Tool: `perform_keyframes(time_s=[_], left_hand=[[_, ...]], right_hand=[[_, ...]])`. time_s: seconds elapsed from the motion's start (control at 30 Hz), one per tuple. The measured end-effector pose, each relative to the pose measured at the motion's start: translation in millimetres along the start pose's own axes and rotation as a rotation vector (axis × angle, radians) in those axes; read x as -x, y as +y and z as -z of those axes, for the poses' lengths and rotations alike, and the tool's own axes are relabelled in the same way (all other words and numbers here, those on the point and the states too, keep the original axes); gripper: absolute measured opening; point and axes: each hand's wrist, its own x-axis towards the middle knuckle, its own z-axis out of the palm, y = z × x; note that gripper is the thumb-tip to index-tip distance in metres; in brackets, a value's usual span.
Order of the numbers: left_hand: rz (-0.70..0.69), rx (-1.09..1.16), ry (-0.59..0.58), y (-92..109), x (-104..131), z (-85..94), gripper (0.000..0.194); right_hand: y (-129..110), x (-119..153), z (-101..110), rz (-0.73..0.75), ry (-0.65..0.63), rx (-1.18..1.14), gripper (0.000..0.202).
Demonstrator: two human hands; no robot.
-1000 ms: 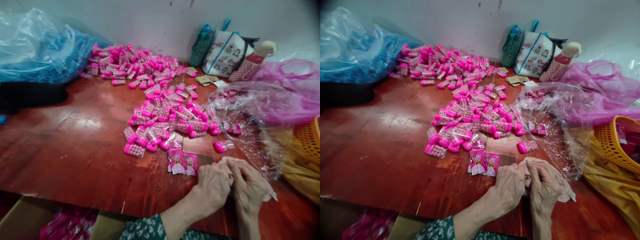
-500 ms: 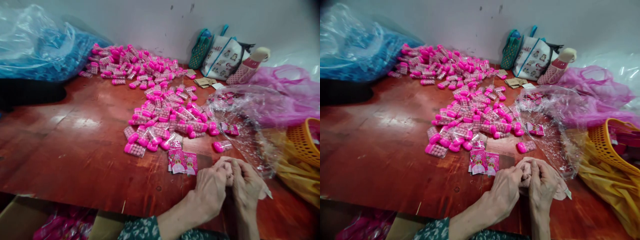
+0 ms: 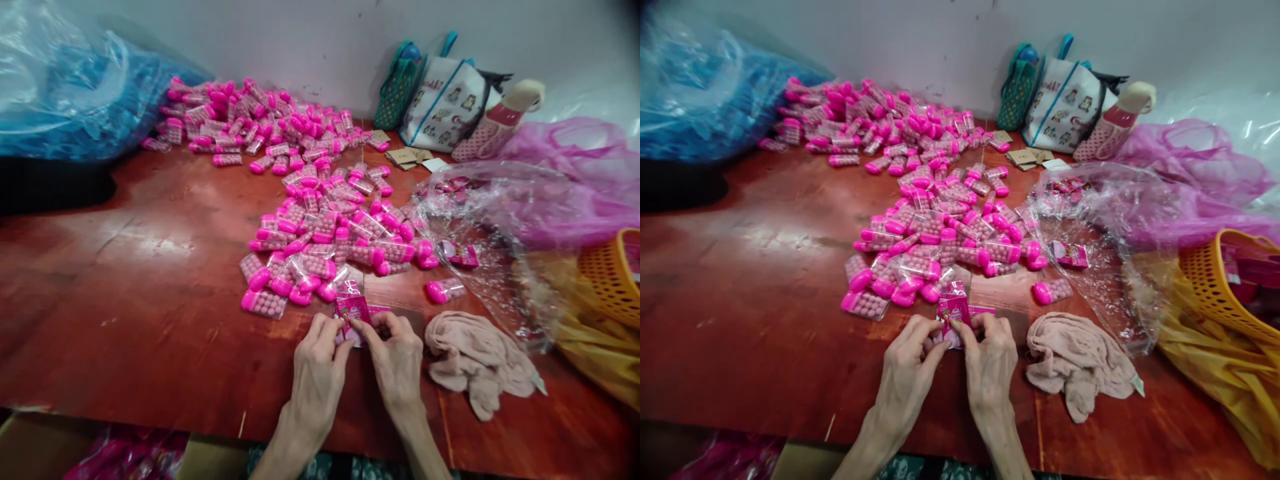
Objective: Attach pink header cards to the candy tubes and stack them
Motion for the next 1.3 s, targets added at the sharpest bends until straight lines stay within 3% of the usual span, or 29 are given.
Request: perform_keyframes(time_s=[0.27,0.4,0.47,0.53,0.63,0.7,0.8,0.9,1.1,1.3], left_hand=[[-0.043,-0.122,-0.056,-4.3,-0.3,-2.5,0.017],[-0.037,-0.108,-0.055,-3.7,-1.0,-2.4,0.015],[-0.030,-0.060,-0.050,-3.3,-2.1,-0.9,0.011],[-0.009,0.010,-0.027,-3.0,-3.1,2.2,0.006],[0.029,0.131,0.057,-1.0,-4.5,8.8,0.011],[0.046,0.257,0.078,2.3,-6.4,12.3,0.015],[0.118,0.485,-0.004,9.4,-11.4,12.9,0.023],[0.215,0.689,-0.068,14.3,-15.7,8.4,0.006],[0.357,0.988,-0.020,10.9,-14.2,1.0,0.008],[0.434,1.153,-0.055,10.1,-17.4,5.4,0.011]], right_hand=[[-2.2,0.7,4.3,0.103,-0.006,-0.005,0.027],[1.7,0.3,9.8,0.125,0.160,-0.035,0.025],[2.5,0.7,13.5,0.073,0.182,-0.163,0.022],[0.9,2.0,16.3,-0.057,0.126,-0.350,0.019],[-5.0,5.1,17.5,-0.271,0.062,-0.556,0.021],[-9.5,7.8,16.9,-0.316,0.030,-0.611,0.021],[-14.7,12.4,16.0,-0.284,-0.070,-0.636,0.015],[-16.5,17.0,14.9,-0.217,-0.132,-0.631,0.010],[-17.1,20.0,11.2,-0.075,-0.138,-0.558,0.009],[-20.6,20.6,9.6,0.149,-0.129,-0.455,0.016]])
